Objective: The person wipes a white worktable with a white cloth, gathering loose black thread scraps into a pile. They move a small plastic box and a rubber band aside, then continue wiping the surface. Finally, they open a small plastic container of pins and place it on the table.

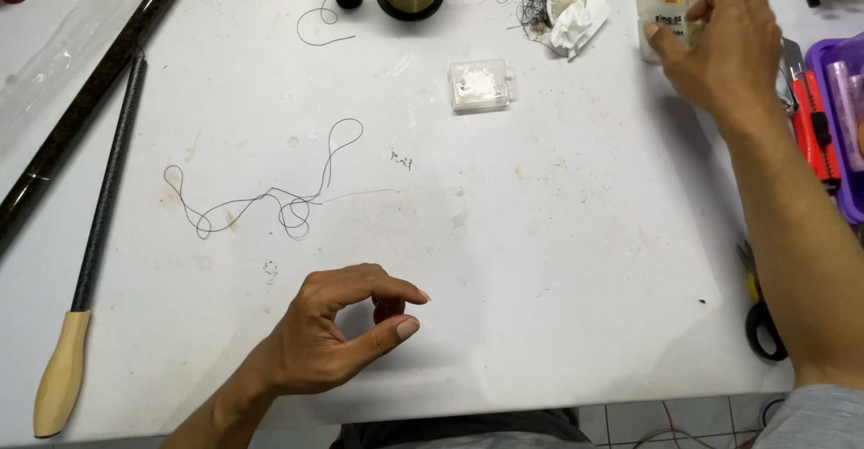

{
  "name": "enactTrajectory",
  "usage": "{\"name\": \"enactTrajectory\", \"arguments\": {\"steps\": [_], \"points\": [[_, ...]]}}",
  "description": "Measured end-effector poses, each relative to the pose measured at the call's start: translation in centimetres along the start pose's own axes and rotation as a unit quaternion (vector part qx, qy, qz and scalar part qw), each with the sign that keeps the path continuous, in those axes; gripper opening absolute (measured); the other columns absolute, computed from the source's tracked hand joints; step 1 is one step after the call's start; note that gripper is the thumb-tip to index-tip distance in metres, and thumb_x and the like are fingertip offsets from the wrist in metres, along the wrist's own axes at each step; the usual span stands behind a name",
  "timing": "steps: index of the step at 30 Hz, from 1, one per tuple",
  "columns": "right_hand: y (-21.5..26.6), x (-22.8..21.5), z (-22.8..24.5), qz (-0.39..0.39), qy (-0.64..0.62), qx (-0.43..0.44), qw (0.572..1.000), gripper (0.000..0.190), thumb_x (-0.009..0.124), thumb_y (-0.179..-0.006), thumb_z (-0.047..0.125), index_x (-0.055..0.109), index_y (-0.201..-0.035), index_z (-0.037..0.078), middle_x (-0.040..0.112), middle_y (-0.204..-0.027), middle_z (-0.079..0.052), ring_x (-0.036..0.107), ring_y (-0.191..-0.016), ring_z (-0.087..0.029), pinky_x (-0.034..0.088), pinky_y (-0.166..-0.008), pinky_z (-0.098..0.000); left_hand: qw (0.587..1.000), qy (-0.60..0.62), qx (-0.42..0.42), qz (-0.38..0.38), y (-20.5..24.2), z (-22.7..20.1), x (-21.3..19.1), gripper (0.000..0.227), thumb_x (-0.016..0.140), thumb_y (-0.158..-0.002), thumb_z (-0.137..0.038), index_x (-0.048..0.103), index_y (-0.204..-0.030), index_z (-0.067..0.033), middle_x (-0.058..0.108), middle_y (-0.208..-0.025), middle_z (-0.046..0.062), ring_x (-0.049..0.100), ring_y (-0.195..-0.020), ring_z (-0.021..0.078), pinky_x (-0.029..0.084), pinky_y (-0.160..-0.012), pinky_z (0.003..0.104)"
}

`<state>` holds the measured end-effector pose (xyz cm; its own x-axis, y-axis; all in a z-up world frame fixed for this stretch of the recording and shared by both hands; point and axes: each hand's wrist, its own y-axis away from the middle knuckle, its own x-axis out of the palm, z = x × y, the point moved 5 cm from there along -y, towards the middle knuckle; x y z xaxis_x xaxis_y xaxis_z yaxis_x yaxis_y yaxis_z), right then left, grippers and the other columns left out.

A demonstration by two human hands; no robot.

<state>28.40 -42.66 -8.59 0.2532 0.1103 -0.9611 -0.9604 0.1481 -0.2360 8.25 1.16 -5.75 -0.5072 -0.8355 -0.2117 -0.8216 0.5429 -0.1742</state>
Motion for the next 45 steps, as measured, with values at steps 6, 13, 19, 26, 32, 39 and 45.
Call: {"name": "enactTrajectory", "arguments": {"steps": [6,13,19,26,32,39,45], "points": [[3.3,0.8,-0.8,-0.029,-0.066,-0.036,0.997,0.035,0.081,-0.099,0.019,0.055,-0.113,0.001,0.06,-0.11,-0.019,0.058,-0.096,-0.034,0.047,-0.082,-0.0491,1.0,-0.001,-0.001,-0.003,0.0,-0.2,0.1,0.016,0.071,-0.092,-0.014,0.074,-0.107,-0.0095,0.07,-0.076,0.002,0.065,-0.069,0.0121,0.057,-0.069,0.024],[4.5,-0.7,-0.4,-0.051,-0.014,-0.074,0.996,0.047,0.083,-0.101,0.032,0.06,-0.128,0.001,0.063,-0.12,-0.022,0.059,-0.106,-0.04,0.048,-0.079,-0.0523,1.0,-0.015,0.003,0.0,-0.1,-0.1,0.3,0.016,0.071,-0.092,-0.015,0.074,-0.106,-0.0089,0.069,-0.075,0.001,0.064,-0.068,0.0116,0.057,-0.068,0.024],[3.7,1.1,-0.9,-0.032,0.016,-0.042,0.998,0.04,0.074,-0.102,0.035,0.065,-0.125,0.003,0.065,-0.12,-0.024,0.056,-0.108,-0.044,0.049,-0.076,-0.0561,0.999,-0.028,-0.009,-0.022,0.0,0.4,-0.2,0.016,0.07,-0.092,-0.018,0.075,-0.104,-0.0088,0.073,-0.082,0.002,0.06,-0.066,0.0105,0.055,-0.065,0.024],[1.8,2.3,-3.9,-0.092,-0.025,-0.051,0.994,0.028,0.062,-0.121,0.031,0.064,-0.117,0.003,0.065,-0.111,-0.017,0.056,-0.106,-0.036,0.044,-0.084,-0.0528,0.999,-0.028,-0.018,-0.019,0.0,0.5,0.0,0.015,0.07,-0.092,-0.017,0.076,-0.103,-0.0089,0.072,-0.079,0.001,0.06,-0.066,0.0104,0.055,-0.066,0.024],[-0.6,4.6,-6.8,-0.087,0.053,-0.116,0.988,0.04,0.053,-0.107,0.017,0.078,-0.13,-0.003,0.073,-0.126,-0.027,0.06,-0.107,-0.048,0.05,-0.086,-0.0548,0.999,-0.027,-0.019,-0.022,-0.1,0.6,-0.1,0.015,0.071,-0.092,-0.018,0.076,-0.103,-0.0092,0.075,-0.084,0.002,0.06,-0.065,0.0103,0.054,-0.065,0.023],[-2.7,4.0,-5.2,-0.037,0.003,-0.066,0.997,0.05,0.045,-0.103,0.02,0.075,-0.137,-0.001,0.063,-0.138,-0.026,0.052,-0.113,-0.055,0.048,-0.08,-0.0693,1.0,-0.015,-0.019,-0.019,-0.1,0.5,-0.1,0.015,0.07,-0.093,-0.017,0.076,-0.103,-0.0077,0.07,-0.075,0.001,0.06,-0.065,0.0108,0.054,-0.065,0.024],[-3.1,3.1,-3.7,-0.024,-0.031,-0.05,0.998,0.051,0.042,-0.1,0.019,0.074,-0.135,0.0,0.062,-0.14,-0.023,0.051,-0.119,-0.05,0.045,-0.084,-0.068,1.0,-0.007,-0.015,-0.018,0.0,0.6,-0.1,0.015,0.07,-0.093,-0.015,0.075,-0.104,-0.0076,0.069,-0.075,0.002,0.06,-0.066,0.0114,0.055,-0.065,0.024]]}}
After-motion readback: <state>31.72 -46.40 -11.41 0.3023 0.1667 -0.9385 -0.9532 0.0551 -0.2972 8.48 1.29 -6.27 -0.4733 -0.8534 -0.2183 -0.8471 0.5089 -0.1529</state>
